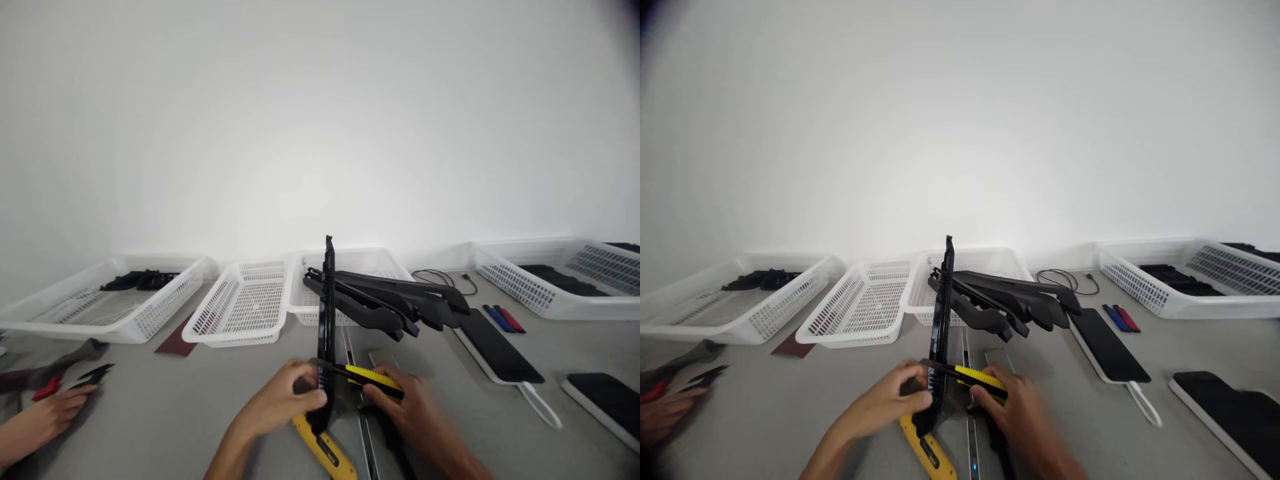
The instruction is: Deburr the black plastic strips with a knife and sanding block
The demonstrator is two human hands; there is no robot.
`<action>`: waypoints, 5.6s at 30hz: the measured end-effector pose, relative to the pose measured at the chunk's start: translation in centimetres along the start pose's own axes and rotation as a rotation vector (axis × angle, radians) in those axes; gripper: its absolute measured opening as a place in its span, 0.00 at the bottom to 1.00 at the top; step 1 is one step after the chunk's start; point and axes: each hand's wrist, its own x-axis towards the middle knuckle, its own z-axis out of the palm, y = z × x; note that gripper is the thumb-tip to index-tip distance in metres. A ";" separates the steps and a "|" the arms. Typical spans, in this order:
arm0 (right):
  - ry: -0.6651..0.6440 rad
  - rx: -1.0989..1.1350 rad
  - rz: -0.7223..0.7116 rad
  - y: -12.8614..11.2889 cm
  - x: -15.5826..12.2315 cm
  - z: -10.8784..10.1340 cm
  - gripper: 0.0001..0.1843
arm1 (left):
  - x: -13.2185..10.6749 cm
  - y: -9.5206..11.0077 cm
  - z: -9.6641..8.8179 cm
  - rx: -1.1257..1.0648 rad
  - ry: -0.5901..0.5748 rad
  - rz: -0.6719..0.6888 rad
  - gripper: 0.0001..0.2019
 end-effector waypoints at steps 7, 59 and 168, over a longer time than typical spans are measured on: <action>0.104 0.039 0.025 0.4 0.1 -0.3 0.25 | 0.5 -0.1 0.7 0.042 0.024 0.016 0.11; 0.073 -0.085 -0.087 -0.2 -0.6 -1.8 0.22 | 0.6 0.8 0.8 -0.590 0.147 0.004 0.38; 0.033 -0.019 -0.125 0.1 -1.0 -2.1 0.20 | 0.6 -0.3 4.3 -0.627 -0.033 -0.104 0.43</action>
